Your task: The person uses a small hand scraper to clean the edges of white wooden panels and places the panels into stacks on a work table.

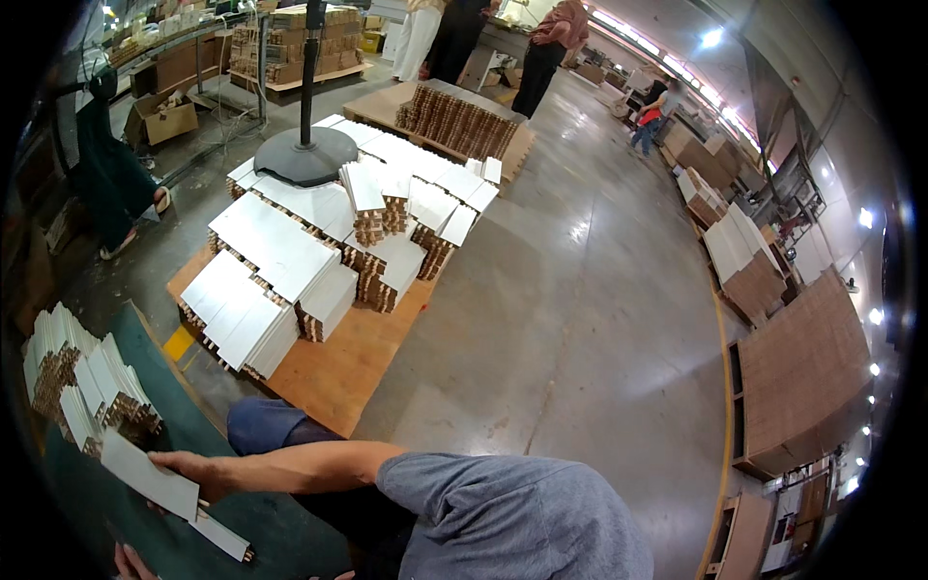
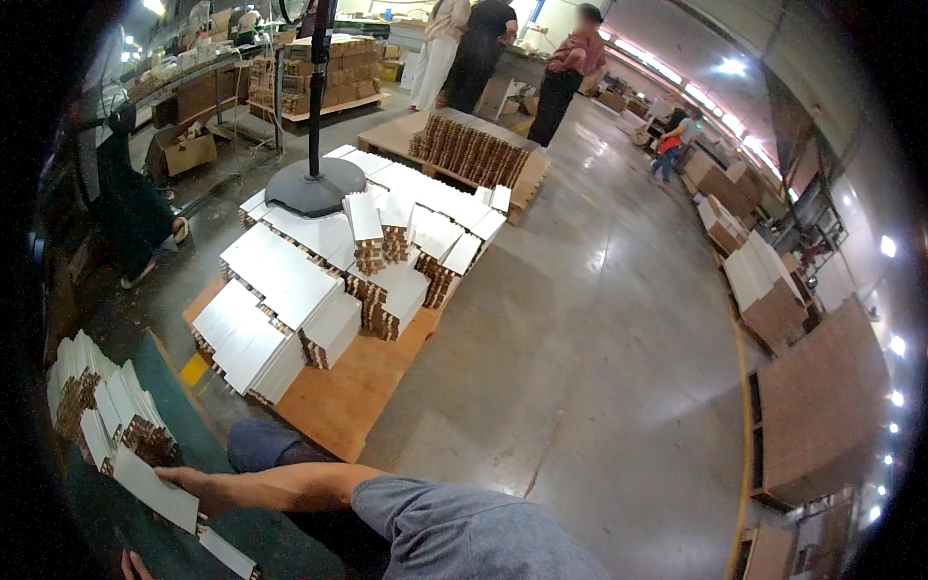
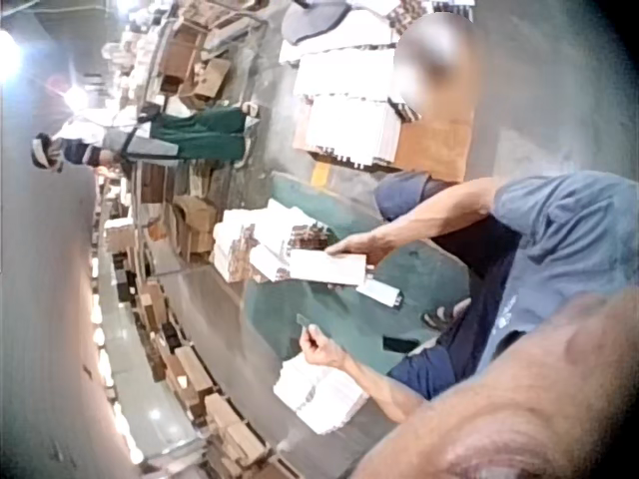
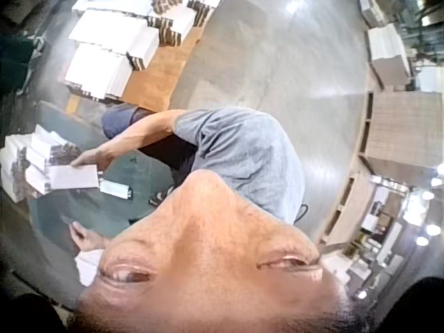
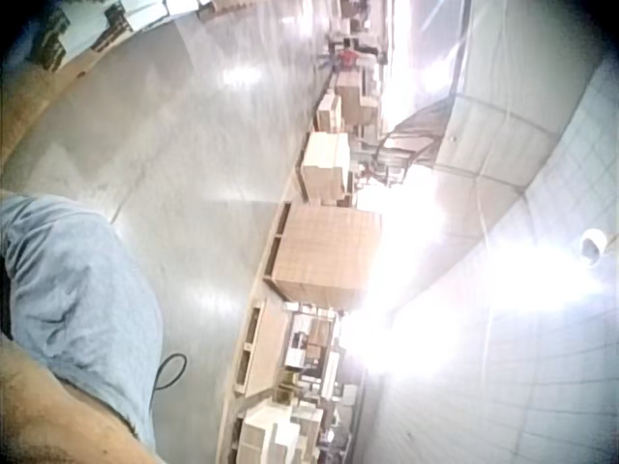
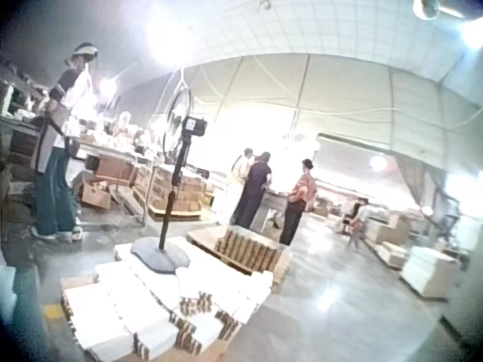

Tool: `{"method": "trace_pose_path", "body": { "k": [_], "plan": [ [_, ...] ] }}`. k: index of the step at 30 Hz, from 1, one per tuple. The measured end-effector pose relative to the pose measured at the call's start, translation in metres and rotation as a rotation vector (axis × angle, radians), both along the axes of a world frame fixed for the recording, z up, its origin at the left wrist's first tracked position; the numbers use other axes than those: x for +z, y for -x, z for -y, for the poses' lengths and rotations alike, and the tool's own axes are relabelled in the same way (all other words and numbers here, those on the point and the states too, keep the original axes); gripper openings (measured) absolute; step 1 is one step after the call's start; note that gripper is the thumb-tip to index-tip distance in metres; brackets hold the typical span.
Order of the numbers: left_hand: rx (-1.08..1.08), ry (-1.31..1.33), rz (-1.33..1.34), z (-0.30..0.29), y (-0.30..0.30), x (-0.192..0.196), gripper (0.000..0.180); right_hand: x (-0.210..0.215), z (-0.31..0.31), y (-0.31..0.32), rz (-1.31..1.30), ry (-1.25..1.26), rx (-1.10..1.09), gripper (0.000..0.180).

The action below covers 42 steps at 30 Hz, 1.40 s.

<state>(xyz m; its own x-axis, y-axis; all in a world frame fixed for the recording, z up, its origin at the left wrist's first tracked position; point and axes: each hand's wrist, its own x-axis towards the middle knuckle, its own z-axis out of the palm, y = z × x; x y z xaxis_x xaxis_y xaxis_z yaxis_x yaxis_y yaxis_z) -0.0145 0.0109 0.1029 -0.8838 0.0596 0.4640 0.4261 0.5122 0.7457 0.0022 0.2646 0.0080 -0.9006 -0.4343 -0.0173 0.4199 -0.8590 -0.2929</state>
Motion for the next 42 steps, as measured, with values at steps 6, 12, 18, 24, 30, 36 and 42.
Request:
{"method": "trace_pose_path", "body": {
  "k": [6,12,18,24,30,36,42],
  "plan": [
    [0.116,0.118,0.264,0.052,0.048,-0.055,0.034,-0.011,0.013,0.000,0.067,-0.319,0.051,0.051],
    [0.052,-0.031,0.036,-0.045,0.037,-0.014,0.013,0.016,-0.026,-0.017,0.148,-0.121,0.046,0.053],
    [-0.026,-0.072,-0.064,-0.042,0.014,0.000,0.012,0.016,0.012,-0.016,0.059,-0.211,0.131,0.058],
    [-0.015,0.048,-0.077,-0.044,0.017,-0.011,0.011,0.026,0.020,-0.023,0.061,-0.234,0.199,0.060],
    [-0.125,0.181,-0.210,-0.058,0.004,-0.021,0.020,0.006,0.018,-0.018,0.064,-0.285,0.197,0.056],
    [-0.231,0.243,-0.206,-0.071,-0.023,-0.024,0.024,-0.004,0.010,-0.015,0.279,-0.104,0.123,0.057],
    [0.071,0.083,-0.262,-0.030,0.037,-0.025,0.008,0.025,0.027,-0.028,0.048,-0.349,0.200,0.060]
  ]
}}
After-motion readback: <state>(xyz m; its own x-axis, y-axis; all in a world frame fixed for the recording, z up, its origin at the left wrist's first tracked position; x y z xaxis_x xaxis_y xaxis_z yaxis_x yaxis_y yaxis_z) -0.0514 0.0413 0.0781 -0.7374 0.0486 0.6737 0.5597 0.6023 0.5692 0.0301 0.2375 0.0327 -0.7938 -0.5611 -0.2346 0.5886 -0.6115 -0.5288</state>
